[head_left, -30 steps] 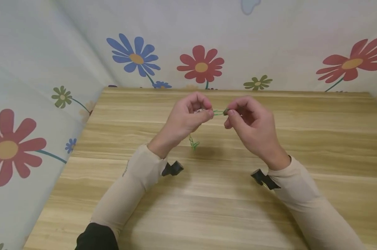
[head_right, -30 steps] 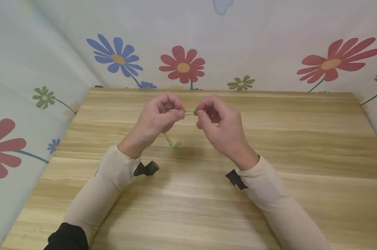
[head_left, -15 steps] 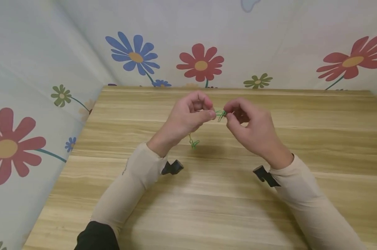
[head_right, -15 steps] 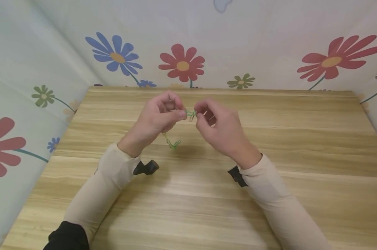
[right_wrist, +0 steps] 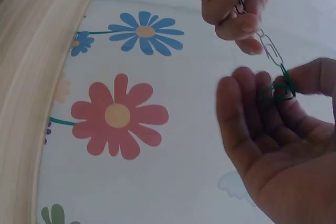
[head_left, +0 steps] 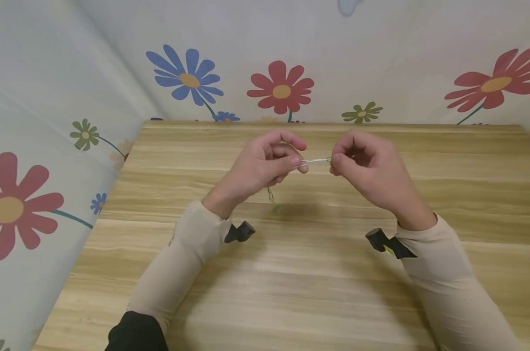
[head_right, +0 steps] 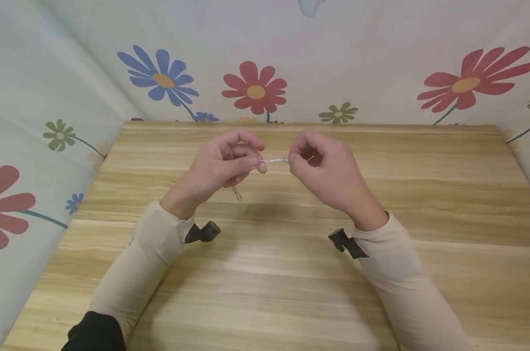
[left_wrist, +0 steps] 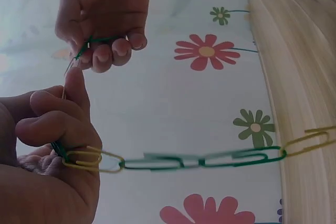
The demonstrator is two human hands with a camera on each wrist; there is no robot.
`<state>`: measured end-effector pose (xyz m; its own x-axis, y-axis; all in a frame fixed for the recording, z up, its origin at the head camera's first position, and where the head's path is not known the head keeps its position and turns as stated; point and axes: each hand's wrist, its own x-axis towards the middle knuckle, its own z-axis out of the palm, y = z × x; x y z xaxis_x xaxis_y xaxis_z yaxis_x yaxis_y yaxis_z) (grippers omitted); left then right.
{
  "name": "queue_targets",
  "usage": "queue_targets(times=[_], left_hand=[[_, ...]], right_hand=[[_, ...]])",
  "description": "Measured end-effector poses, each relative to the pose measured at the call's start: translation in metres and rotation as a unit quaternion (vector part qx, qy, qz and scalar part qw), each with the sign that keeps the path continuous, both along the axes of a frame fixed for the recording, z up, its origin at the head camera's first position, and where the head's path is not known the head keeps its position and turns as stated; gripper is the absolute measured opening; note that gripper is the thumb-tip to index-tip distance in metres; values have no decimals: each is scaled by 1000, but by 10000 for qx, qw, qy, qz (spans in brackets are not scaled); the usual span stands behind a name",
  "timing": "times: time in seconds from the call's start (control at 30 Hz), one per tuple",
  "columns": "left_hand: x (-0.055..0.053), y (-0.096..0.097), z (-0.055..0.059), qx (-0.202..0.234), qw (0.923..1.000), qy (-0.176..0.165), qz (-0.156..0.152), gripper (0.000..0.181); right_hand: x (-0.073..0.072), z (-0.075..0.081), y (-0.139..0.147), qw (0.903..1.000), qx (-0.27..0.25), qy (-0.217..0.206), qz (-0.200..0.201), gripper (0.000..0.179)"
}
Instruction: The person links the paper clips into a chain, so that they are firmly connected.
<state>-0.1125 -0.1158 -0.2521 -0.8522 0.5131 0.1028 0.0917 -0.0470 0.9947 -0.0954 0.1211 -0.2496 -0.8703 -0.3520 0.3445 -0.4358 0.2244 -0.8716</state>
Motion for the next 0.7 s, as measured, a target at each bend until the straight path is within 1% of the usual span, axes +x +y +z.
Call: queue_targets(times=[0.1, 0.17, 0.2, 0.27, 0.33, 0.43, 0.5, 0.6, 0.7], left_hand=[[1, 2, -1, -127, 9991, 363, 194, 21], [3, 4, -1, -203, 9973, 620, 333, 21], [4, 4, -1, -246, 9961, 751, 389, 22], [5, 6, 0, -331, 9940, 937, 458, 21], [6, 7, 0, -406, 9925, 1043, 486, 21], [8, 8, -1, -561, 9903, 1172, 501, 20], [9, 8, -1, -619, 9891, 1239, 507, 20], [10, 9, -1, -656, 9880, 1300, 512, 18], [10, 11, -3, -569, 9904, 1167, 464, 16]], right_hand=[[-2, 1, 4, 9990, 201, -299, 274, 6], [-1, 0, 4, 9979, 421, -362, 334, 5], [-1, 0, 3, 9977, 522, -308, 313, 6], [0, -2, 0, 9970, 745, 69, 207, 10], [2, -4, -5, 9935, 928, 644, 101, 13], [6, -7, -15, 9831, 1101, 1463, -20, 12], [8, -10, -21, 9771, 1140, 1793, -91, 11], [9, -11, -25, 9749, 1186, 1861, -277, 11], [9, -11, -24, 9809, 985, 1649, -311, 12]])
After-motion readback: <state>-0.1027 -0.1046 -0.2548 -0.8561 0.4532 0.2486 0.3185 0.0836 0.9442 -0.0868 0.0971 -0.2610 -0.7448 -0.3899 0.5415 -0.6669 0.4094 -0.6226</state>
